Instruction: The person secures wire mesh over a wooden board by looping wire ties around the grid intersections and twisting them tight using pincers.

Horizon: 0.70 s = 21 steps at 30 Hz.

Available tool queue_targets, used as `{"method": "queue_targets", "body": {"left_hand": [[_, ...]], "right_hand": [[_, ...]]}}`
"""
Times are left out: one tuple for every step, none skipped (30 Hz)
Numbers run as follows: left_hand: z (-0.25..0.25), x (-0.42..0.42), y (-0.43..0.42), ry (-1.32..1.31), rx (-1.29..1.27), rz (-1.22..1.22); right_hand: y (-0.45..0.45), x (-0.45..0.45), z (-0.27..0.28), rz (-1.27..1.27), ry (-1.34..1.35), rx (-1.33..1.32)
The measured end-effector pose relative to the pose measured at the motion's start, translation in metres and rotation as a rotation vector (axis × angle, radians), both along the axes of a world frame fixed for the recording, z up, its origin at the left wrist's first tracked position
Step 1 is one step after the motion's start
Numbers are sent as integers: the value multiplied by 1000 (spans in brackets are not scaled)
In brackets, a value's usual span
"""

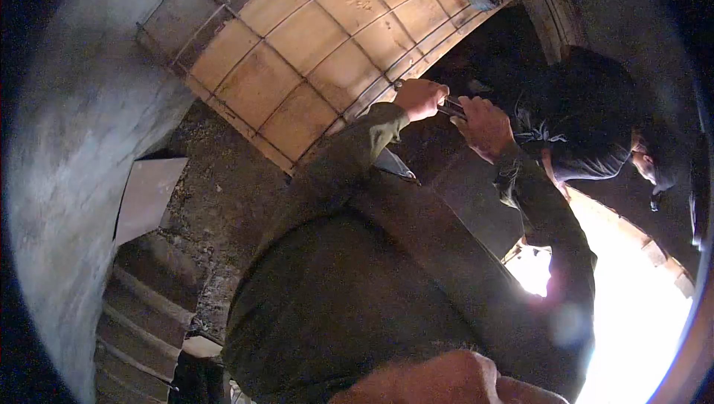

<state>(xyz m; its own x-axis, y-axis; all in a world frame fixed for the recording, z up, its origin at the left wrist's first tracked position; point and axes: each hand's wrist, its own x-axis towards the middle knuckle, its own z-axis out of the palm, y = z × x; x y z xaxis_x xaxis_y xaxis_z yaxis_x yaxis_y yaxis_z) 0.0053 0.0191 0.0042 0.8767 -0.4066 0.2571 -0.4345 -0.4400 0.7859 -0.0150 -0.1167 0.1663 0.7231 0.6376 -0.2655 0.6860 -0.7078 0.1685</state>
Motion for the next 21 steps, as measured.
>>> {"method": "queue_targets", "body": {"left_hand": [[0,1,1,-15,10,-5],[0,2,2,24,21,-26],[0,-1,2,27,20,-22],[0,1,3,16,10,-28],[0,-2,3,9,-1,-40],[-1,-3,4,10,-2,-40],[-3,-4,5,-97,-18,-42],[-3,-5,7,-206,-31,-41],[-1,-6,8,-208,-29,-38],[0,-11,7,-282,-54,74],[2,-17,6,-359,-77,188],[8,-29,10,-390,-5,226],[-1,-33,4,-426,45,211],[-5,-33,4,-422,31,186],[-9,-30,4,-420,15,158],[-17,-26,1,-426,-25,119],[-24,-22,-3,-431,-64,78],[-24,-19,-5,-435,-87,102],[-21,-18,-3,-434,-84,95],[-19,-15,-1,-349,-45,37],[-13,-12,3,-266,-6,-21]], "right_hand": [[-1,2,-1,1,37,-12],[-1,2,-2,0,77,-26],[2,1,0,4,80,-27],[7,3,4,-95,151,-25],[9,2,6,-199,229,-23],[-1,2,-2,-200,229,-24],[-19,5,-17,26,192,-17],[-28,7,-25,253,152,-7],[-24,7,-23,256,150,-6],[-20,3,-22,251,192,205],[-16,1,-21,245,214,314],[-11,-1,-20,245,236,422],[-5,-2,-19,-67,408,422],[-1,-2,-17,-379,573,411],[3,-1,-16,-696,729,392],[3,-5,-13,-1026,883,360],[2,-11,-11,-1358,1030,320],[-15,-20,-23,-1130,840,385],[-12,-29,-18,-1134,842,391],[-6,-37,-12,-899,464,234],[1,-40,-7,-649,92,82]]}}
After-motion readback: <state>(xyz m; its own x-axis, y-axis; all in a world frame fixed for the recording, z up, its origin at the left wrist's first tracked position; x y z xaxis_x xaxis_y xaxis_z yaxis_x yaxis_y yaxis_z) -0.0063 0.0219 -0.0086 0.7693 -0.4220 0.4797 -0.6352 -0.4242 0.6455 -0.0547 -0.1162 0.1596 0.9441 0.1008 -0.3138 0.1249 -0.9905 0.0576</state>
